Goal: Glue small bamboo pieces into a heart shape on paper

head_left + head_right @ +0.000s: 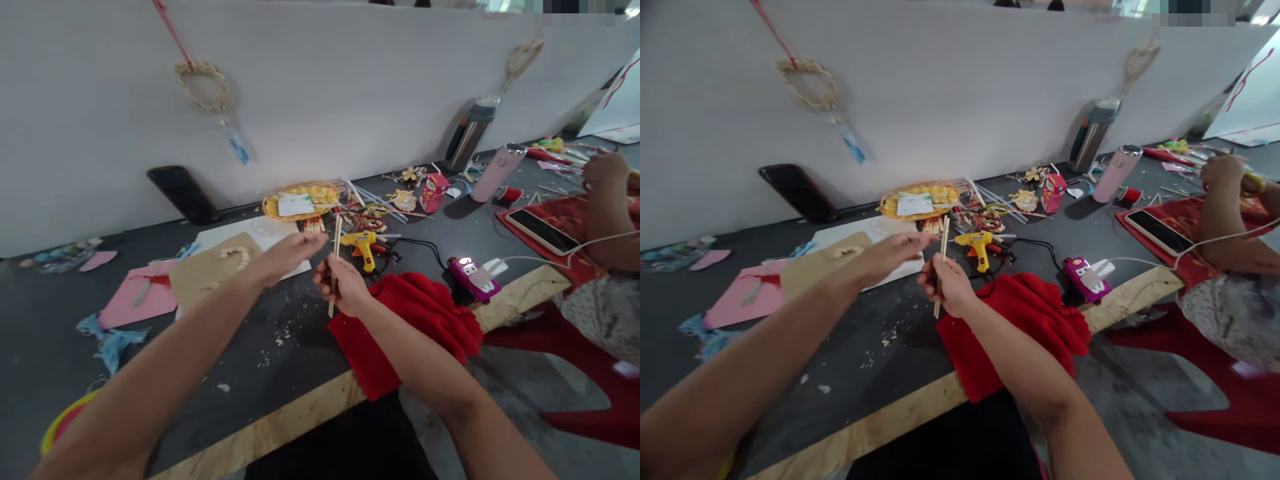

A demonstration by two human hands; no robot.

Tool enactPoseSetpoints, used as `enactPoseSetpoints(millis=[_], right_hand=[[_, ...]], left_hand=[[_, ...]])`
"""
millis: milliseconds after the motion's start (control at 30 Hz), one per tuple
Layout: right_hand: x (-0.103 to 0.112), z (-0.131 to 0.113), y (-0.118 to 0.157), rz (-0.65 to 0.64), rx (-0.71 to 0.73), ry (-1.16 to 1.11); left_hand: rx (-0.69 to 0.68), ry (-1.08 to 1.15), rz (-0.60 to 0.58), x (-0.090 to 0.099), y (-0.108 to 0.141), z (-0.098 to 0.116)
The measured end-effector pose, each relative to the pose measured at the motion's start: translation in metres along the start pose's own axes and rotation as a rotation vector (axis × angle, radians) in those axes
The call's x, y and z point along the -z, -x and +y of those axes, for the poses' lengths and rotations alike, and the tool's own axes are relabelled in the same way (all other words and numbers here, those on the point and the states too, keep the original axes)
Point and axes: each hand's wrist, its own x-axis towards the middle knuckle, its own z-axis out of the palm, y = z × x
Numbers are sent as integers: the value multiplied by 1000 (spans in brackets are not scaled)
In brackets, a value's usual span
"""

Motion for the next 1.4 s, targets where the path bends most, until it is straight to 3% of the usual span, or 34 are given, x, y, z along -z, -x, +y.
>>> enactPoseSetpoints(millis=[33,100,200,333,400,467,600,667,733,767,967,1200,1400], right_hand=[[0,2,1,-51,-13,42],[0,8,4,-178,-38,154],[-2,15,10,-350,-67,300],[-5,16,16,-426,-12,411],[-6,9,17,-369,115,506],[-6,-8,17,-271,261,671],[11,-68,5,-177,400,1056],[27,-101,-9,0,468,1394],[45,-128,-26,211,358,1909],[54,-139,-35,266,304,1997],[87,-159,-81,373,165,2214],[91,-158,-110,273,48,2323],[92,-164,-113,288,58,2332]], left_hand=[[35,35,-125,-9,17,0],[112,124,-138,-22,46,-1],[148,311,5,-27,75,-7],[51,581,355,-6,103,-16],[104,705,452,9,118,-21],[214,746,474,22,132,-27],[347,774,451,43,147,-47],[367,797,425,50,146,-59],[363,835,415,56,143,-71],[357,861,407,59,142,-77],[285,925,267,66,144,-106],[239,961,206,68,144,-116],[212,980,239,72,144,-114]])
